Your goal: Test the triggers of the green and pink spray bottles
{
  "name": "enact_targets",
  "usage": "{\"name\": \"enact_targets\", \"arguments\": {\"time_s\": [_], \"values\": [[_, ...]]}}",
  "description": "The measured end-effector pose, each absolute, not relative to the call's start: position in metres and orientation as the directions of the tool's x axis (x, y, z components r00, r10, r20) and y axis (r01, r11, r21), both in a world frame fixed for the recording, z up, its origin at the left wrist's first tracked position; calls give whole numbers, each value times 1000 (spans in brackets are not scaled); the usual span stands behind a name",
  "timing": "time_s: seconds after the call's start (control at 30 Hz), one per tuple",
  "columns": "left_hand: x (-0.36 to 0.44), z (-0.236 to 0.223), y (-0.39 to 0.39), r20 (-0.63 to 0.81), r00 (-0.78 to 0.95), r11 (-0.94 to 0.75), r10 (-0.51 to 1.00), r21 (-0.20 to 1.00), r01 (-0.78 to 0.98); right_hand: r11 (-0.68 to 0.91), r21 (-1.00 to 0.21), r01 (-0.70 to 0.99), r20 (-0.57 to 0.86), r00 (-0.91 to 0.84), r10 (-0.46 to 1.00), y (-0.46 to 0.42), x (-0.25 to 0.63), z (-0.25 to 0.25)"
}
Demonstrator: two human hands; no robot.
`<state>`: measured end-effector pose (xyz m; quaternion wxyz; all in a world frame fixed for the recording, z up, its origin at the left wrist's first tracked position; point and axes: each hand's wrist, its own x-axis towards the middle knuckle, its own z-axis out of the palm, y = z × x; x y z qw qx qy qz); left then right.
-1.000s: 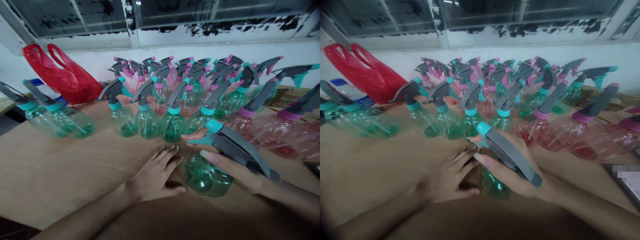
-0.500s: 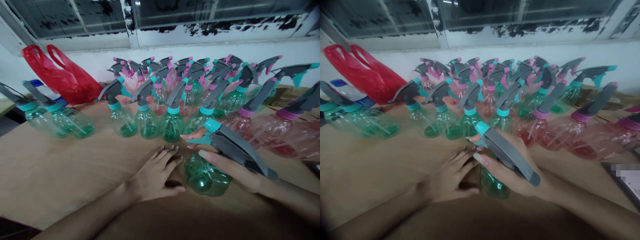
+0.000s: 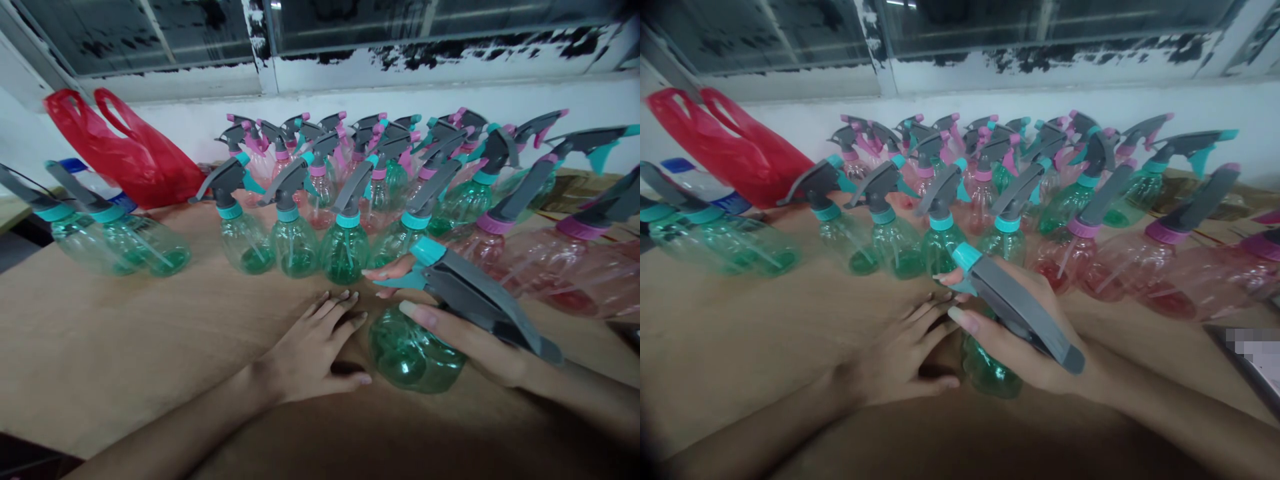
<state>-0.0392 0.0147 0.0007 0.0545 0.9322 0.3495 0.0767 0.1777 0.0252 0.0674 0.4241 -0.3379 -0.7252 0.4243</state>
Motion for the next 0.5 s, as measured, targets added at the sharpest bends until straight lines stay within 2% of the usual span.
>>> {"name": "enact_targets", "arguments": {"time_s": [0.2,0.5], "values": [[-39,-1,14,124,741,-750,660,150,644,490,-867,93,416,-405,814,28,178,60],[-38,3,13,90,738,-742,669,148,654,502,-857,119,412,-428,804,29,180,61]]}}
